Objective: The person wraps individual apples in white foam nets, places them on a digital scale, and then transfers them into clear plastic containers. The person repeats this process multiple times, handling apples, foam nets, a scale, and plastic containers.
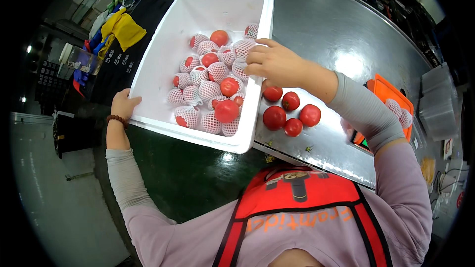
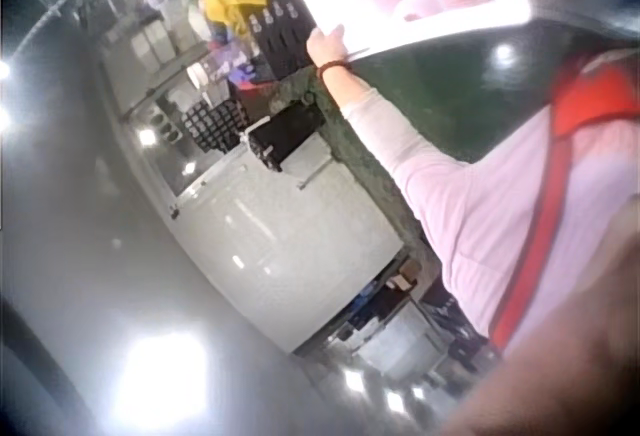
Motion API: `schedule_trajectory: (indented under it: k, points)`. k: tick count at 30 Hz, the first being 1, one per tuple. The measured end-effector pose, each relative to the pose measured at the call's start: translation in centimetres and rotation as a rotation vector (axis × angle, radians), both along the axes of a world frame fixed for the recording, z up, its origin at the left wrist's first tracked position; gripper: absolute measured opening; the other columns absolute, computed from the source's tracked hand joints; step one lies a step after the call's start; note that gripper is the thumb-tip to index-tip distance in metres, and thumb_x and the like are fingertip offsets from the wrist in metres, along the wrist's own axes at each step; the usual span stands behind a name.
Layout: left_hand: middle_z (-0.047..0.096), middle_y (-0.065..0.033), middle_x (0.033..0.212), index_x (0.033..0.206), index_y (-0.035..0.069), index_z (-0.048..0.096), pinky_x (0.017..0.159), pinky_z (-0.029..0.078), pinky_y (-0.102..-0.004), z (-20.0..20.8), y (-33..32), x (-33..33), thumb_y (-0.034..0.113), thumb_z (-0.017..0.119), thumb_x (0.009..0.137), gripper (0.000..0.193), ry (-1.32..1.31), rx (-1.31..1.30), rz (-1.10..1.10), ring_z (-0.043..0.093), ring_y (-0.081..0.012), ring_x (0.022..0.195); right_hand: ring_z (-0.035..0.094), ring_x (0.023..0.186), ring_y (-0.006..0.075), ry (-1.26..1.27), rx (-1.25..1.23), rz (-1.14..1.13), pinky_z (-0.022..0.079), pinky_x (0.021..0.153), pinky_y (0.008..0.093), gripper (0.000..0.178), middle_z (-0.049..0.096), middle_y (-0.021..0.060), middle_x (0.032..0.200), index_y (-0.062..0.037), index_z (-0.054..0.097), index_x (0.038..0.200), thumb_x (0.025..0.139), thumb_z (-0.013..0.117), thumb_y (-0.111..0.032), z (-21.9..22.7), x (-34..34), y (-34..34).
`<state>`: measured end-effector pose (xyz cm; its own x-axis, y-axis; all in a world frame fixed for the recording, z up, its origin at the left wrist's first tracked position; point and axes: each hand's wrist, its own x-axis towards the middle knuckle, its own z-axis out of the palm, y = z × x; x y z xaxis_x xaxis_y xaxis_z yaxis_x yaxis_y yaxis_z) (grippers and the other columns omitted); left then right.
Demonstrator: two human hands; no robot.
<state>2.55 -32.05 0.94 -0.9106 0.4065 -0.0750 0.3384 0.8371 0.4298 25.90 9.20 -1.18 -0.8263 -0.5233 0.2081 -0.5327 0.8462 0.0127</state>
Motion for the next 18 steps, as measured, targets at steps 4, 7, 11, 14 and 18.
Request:
schedule_trajectory:
  k: [4,7,11,14,18]
  points:
    - [0.069,-0.0150,0.080,0.096,-0.002,0.067,0.068,0.051,-0.0338,3.5,0.5,-1.3,0.014,0.069,0.072,0.028,0.057,0.022,-0.064,0.067,-0.0240,0.072,0.056,0.104,0.0204,0.223,-0.210,-0.001,0.033,0.106,0.0462,0.047,0.058,0.0020,0.100,-0.0150,0.061,0.098,0.055,0.077,-0.010,-2.1,1.1,-0.8]
    - [0.069,-0.0152,0.085,0.102,0.000,0.066,0.071,0.050,-0.0334,7.4,2.9,-1.7,0.014,0.066,0.075,0.030,0.200,0.031,-0.070,0.067,-0.0243,0.076,0.054,0.102,0.0227,0.245,-0.360,-0.041,0.036,0.103,0.0463,0.043,0.056,0.0024,0.099,-0.0137,0.058,0.094,0.054,0.074,-0.012,-4.4,2.4,-3.2]
    - [0.069,-0.0160,0.093,0.111,0.001,0.062,0.075,0.050,-0.0333,6.1,1.8,-4.6,0.014,0.066,0.078,0.036,0.328,0.049,-0.043,0.067,-0.0248,0.082,0.053,0.101,0.0255,0.303,-0.515,-0.112,0.037,0.101,0.0478,0.043,0.055,0.0041,0.100,-0.0124,0.057,0.095,0.055,0.073,-0.013,-5.6,2.5,-6.8]
    - [0.069,-0.0159,0.095,0.113,0.001,0.061,0.076,0.050,-0.0331,5.2,1.0,-5.5,0.014,0.066,0.079,0.036,0.305,0.027,-0.006,0.066,-0.0241,0.083,0.052,0.101,0.0258,0.340,-0.575,-0.132,0.038,0.100,0.0484,0.042,0.056,0.0048,0.102,-0.0120,0.057,0.097,0.058,0.071,-0.012,-6.4,2.4,-7.8]
    - [0.069,-0.0146,0.095,0.114,0.001,0.062,0.076,0.050,-0.0317,5.9,1.7,-5.0,0.015,0.068,0.079,0.038,0.259,0.070,-0.004,0.066,-0.0222,0.083,0.052,0.102,0.0243,0.330,-0.551,-0.181,0.037,0.101,0.0477,0.040,0.056,0.0040,0.102,-0.0119,0.058,0.099,0.060,0.069,-0.010,-6.4,2.2,-7.5]
